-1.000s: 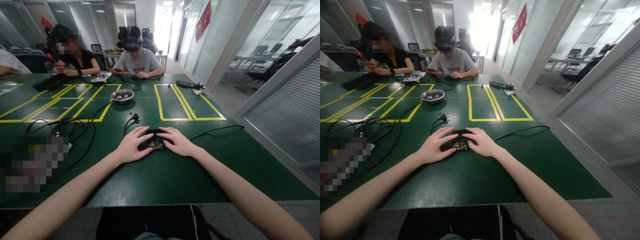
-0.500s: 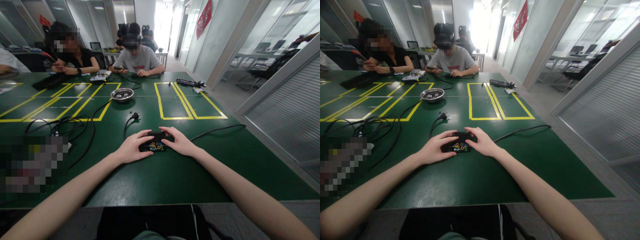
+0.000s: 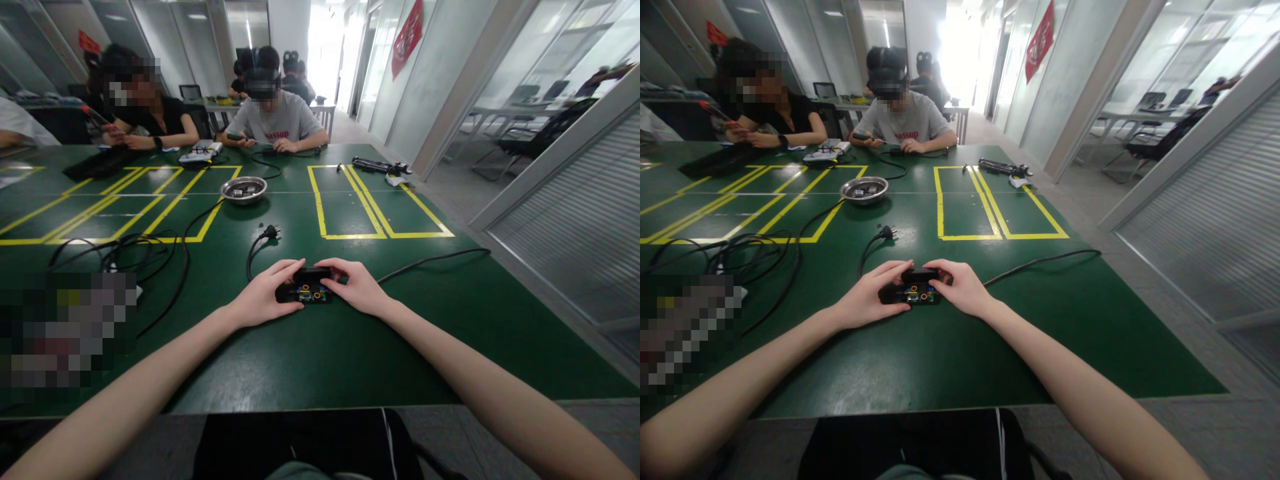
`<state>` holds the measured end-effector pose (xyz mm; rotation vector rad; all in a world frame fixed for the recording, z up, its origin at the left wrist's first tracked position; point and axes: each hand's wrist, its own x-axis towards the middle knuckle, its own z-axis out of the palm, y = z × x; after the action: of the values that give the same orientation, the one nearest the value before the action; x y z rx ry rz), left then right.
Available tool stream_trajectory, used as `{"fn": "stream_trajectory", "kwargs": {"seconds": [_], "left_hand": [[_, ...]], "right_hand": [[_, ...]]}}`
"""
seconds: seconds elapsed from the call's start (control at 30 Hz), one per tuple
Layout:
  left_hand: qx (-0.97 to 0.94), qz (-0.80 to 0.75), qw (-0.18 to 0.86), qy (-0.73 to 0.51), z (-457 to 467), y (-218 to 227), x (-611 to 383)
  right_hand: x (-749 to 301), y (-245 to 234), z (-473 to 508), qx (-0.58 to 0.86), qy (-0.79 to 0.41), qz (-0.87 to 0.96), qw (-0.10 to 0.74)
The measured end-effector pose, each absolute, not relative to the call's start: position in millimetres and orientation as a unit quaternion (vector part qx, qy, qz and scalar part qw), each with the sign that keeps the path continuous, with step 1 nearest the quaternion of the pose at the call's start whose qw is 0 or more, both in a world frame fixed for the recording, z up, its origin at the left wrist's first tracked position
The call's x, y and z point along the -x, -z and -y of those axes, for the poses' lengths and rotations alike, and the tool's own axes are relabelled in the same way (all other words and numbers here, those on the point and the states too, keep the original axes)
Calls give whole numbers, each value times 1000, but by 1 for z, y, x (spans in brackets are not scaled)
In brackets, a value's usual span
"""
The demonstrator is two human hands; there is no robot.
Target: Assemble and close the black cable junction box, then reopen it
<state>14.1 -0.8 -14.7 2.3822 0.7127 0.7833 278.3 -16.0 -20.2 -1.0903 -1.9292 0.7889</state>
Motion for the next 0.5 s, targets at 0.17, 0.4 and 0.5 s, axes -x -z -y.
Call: {"fn": "stream_trajectory", "kwargs": {"seconds": [0.17,0.4,0.5], "left_hand": [[-881,-266,264,-288,2,12,-14],[-884,-266,250,-291,3,10,-13],[-888,-262,241,-292,2,10,-13]], "right_hand": [[-281,18,17,418,-338,757,372],[-283,12,20,366,-369,773,363],[-284,11,20,350,-371,781,361]]}}
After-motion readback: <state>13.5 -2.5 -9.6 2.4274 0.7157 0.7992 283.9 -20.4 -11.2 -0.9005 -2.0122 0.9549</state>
